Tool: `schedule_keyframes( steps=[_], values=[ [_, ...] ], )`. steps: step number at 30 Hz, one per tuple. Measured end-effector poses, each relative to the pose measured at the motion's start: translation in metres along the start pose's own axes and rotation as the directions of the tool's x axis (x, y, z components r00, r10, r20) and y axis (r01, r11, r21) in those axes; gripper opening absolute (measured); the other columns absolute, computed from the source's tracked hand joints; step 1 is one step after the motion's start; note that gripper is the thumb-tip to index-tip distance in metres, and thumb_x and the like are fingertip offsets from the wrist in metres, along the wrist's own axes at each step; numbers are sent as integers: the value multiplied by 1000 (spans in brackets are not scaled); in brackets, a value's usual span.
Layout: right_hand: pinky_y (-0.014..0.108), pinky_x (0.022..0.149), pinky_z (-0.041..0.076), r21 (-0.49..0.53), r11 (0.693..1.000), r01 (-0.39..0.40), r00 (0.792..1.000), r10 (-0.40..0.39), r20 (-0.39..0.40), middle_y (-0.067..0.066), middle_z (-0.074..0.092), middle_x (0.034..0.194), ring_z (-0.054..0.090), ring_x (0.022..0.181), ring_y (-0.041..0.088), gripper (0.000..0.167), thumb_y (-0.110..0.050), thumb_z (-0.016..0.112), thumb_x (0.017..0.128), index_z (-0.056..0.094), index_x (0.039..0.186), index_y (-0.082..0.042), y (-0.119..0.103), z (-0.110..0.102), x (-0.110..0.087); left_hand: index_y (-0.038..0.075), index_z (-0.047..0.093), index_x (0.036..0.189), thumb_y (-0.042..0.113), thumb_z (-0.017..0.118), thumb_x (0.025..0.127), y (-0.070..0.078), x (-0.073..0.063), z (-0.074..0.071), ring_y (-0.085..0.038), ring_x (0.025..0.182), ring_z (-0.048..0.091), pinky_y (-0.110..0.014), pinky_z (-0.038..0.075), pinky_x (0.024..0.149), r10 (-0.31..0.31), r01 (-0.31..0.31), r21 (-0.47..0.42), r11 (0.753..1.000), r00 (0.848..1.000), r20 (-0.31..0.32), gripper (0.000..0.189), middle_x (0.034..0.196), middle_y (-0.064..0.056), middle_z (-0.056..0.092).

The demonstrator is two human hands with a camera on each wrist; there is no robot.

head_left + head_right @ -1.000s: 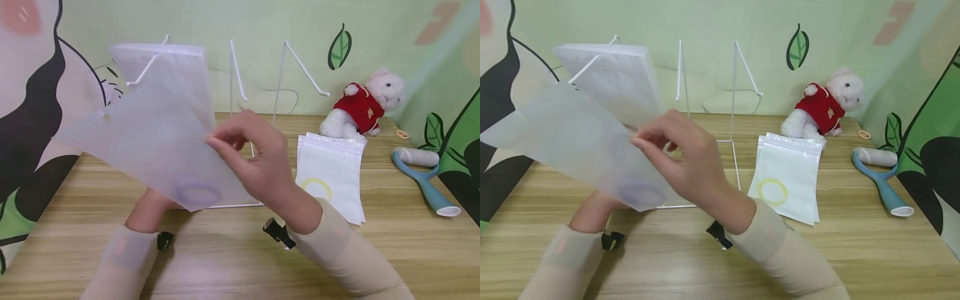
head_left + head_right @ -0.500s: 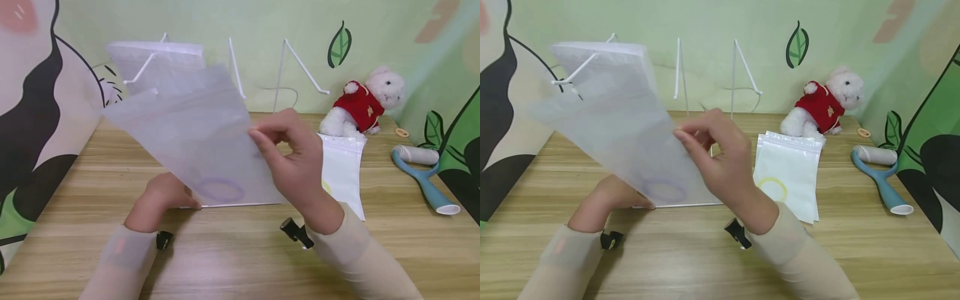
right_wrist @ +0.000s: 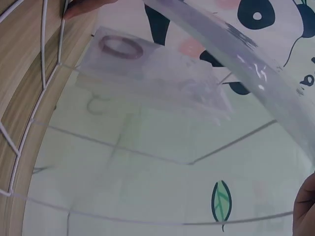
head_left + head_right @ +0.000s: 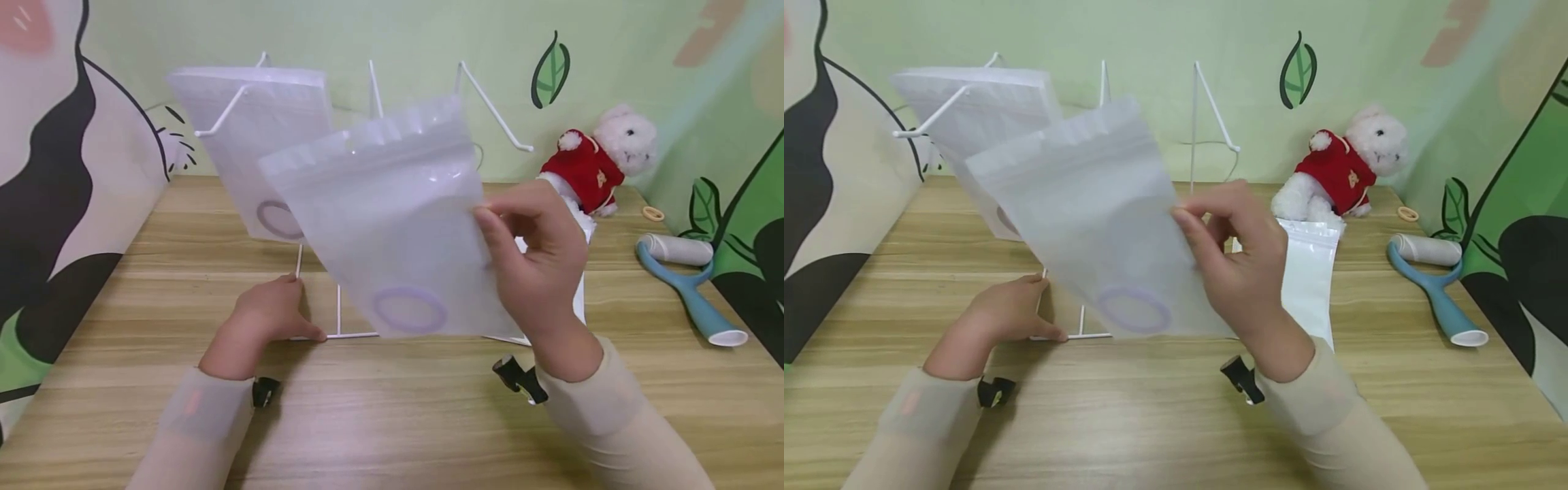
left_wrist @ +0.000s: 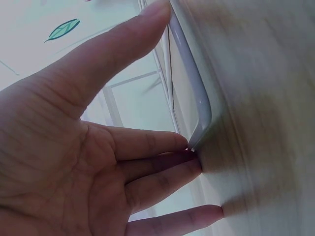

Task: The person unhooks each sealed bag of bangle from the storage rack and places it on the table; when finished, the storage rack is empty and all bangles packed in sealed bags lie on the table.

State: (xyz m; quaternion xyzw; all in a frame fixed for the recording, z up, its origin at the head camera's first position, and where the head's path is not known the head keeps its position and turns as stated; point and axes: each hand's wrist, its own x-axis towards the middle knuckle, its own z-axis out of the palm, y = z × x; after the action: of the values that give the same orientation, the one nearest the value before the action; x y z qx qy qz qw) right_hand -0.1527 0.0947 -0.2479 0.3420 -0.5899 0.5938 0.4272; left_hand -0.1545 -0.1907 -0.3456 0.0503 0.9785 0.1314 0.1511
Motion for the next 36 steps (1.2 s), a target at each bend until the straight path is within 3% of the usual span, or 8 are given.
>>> schedule_keyframes(
  steps=[4,11,15,27,36],
  values=[
    [17,59,43,18,1000,-1,999,1,-42,12,63,79,53,69,10,50,-30,78,86,59,83,17,3,-10,-1,-9,56,127,50,85,68,0,0,0,-47,118,56,-55,50,89,10,-10,7,1000,1000,-4,88,146,-24,47],
    [16,62,42,-15,1000,-17,996,16,-86,5,61,76,52,69,8,54,-29,80,84,56,81,19,7,-30,-7,-7,58,121,51,85,67,-1,2,1,-46,114,58,-54,51,87,16,-16,8,1000,1000,-7,84,145,-24,48],
    [16,62,43,-47,998,-31,997,27,-75,2,62,76,52,68,7,54,-28,81,84,56,80,19,9,-43,-12,-5,60,114,51,85,67,-1,2,1,-44,109,60,-53,52,85,12,-12,7,1000,1000,-6,77,143,-23,51],
    [13,64,44,-204,973,-108,993,97,-61,4,67,81,54,68,5,45,-22,79,86,60,84,19,15,-86,-21,-5,60,112,50,86,67,1,-1,-1,-43,108,61,-53,51,85,14,-14,-5,1000,1000,-3,75,141,-24,51],
    [13,63,41,-313,938,-150,989,143,-48,-11,66,86,49,67,2,42,-16,76,89,58,86,22,26,-108,-27,-5,59,112,50,85,67,1,-1,-1,-43,108,61,-53,51,85,18,-18,1,1000,1000,3,75,139,-24,53]
  ],
)
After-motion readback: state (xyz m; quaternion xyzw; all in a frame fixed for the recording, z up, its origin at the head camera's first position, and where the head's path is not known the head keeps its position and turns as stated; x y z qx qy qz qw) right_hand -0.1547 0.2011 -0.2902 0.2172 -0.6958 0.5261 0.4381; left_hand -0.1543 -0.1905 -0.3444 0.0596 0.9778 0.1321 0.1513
